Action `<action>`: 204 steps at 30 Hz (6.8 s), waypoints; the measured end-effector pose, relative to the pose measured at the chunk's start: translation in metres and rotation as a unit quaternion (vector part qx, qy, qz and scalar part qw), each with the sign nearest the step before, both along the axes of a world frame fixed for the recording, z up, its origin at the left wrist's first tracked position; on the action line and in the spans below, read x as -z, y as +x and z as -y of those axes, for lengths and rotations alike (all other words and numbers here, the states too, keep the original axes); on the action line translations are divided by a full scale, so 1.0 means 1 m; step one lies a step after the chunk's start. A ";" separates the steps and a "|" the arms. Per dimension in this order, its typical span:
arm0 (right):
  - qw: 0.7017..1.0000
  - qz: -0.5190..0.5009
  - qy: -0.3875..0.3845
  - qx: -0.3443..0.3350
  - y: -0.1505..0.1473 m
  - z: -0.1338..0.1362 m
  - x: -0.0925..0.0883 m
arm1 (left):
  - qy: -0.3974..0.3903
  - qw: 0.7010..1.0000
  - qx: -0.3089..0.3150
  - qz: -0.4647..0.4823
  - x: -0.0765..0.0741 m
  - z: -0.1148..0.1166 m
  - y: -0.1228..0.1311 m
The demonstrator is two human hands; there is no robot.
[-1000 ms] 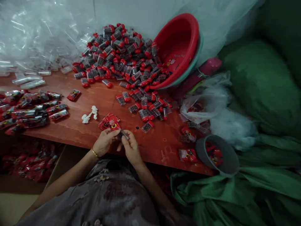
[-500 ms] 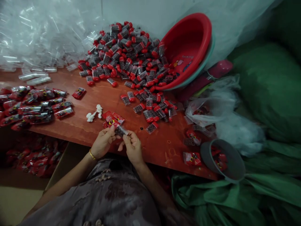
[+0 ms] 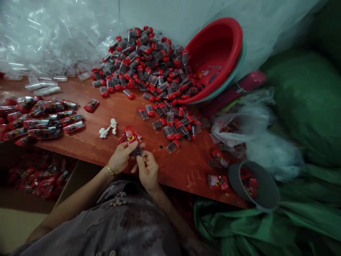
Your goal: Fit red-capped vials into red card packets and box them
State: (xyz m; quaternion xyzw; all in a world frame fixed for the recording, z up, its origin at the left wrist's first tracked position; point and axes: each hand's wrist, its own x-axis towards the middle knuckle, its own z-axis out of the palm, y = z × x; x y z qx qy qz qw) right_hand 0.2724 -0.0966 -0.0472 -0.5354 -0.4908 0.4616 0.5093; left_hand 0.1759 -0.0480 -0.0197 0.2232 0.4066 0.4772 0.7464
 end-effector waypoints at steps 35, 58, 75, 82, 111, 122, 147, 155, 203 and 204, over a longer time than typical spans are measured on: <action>0.993 -0.098 -0.049 0.045 0.019 0.009 0.000 | 0.112 0.978 0.074 -0.160 -0.009 0.021 0.022; 0.998 -0.045 -0.033 0.004 0.023 0.002 -0.006 | 0.155 0.967 0.066 -0.194 -0.001 0.024 0.019; 0.933 0.276 0.223 -0.062 0.090 -0.029 0.032 | 0.433 0.760 0.125 -0.469 0.064 0.002 0.008; 0.921 0.268 0.265 -0.094 0.093 -0.027 0.034 | 0.510 0.680 0.087 -0.520 0.077 0.007 0.004; 0.874 0.402 0.271 -0.032 0.080 -0.017 0.036 | 0.444 0.759 0.080 -0.469 0.057 0.014 0.002; 0.867 0.415 0.264 -0.081 0.078 -0.020 0.041 | 0.447 0.733 0.141 -0.493 0.075 0.007 0.002; 0.968 0.226 0.092 -0.066 0.082 -0.041 0.042 | 0.368 0.840 0.072 -0.391 0.066 0.020 -0.001; 0.991 0.018 -0.003 -0.131 0.066 -0.026 0.015 | 0.204 0.962 0.154 -0.092 0.036 0.006 0.006; 0.771 0.560 0.302 -0.033 0.062 -0.015 -0.016 | 0.061 0.973 0.150 -0.161 0.021 0.024 0.021; 0.768 0.563 0.302 -0.038 0.062 -0.015 -0.016 | 0.062 0.973 0.149 -0.167 0.023 0.025 0.021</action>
